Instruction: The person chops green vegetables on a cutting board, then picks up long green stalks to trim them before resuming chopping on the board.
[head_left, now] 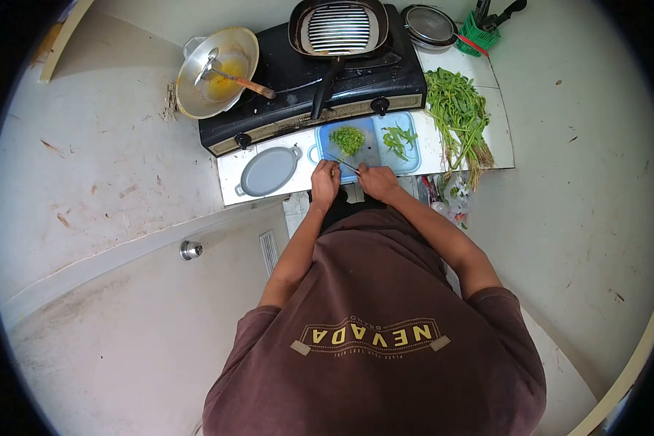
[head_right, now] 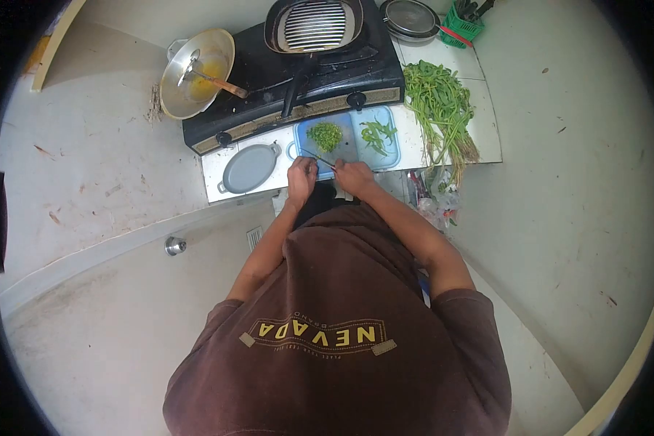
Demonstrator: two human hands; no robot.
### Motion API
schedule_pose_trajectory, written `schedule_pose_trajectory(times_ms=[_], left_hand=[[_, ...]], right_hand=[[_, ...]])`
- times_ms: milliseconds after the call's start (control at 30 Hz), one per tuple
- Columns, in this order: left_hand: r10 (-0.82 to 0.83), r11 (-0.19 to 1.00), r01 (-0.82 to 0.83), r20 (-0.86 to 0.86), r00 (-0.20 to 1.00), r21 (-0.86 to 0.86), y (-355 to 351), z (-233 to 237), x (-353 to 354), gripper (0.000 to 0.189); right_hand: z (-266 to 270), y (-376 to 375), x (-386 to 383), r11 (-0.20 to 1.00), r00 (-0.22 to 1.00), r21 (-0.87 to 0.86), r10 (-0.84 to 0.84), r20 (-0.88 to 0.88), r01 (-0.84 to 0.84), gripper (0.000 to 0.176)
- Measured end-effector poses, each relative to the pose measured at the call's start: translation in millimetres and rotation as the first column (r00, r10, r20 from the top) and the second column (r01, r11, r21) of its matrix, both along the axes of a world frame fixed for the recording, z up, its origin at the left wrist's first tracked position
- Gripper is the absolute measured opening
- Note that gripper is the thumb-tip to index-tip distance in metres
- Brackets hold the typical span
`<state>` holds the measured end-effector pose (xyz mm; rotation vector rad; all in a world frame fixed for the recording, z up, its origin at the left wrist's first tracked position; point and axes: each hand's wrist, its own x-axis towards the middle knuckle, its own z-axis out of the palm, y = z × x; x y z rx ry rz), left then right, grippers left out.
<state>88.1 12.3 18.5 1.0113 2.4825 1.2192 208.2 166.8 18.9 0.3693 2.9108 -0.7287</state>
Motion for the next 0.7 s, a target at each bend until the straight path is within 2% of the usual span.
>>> schedule_pose_trajectory(times_ms=[267,367,467,567,700], left_hand=[[0.003,1.0,-0.003,-0.01,1.0,0.006,-0.4,0.2,0.3,0.009],[0.015,1.0,-0.015,0.013,1.0,-0.017,0.0,1.6,1.2,0.009],[0.018,1.0,-0.018,0.005,1.0,-0.01,0.1,0.7,1.2,0.008],[0.013,1.0,-0.013,0.0,1.0,-0.016,-0.5,2.3,1.7,0.008],[0.005,0.999,-0.006,-0.013,1.0,-0.04,0.2,1.7,1.0,0.009]], right_hand=[[-1.4,1.9,7.1,1.0,1.0,-0.019,0.001,-0.012,-0.002,0.034],[8.4,1.2,10.2,1.0,0.999,0.007,0.028,0.043,-0.029,0.033],[8.4,-0.5,14.1,0.997,0.998,0.025,0.066,0.016,-0.066,0.033],[4.6,-3.6,6.3,0.999,0.998,-0.032,0.043,0.051,-0.042,0.034],[8.3,-5.7,-3.1,0.999,0.997,0.009,0.045,0.063,-0.046,0.034]])
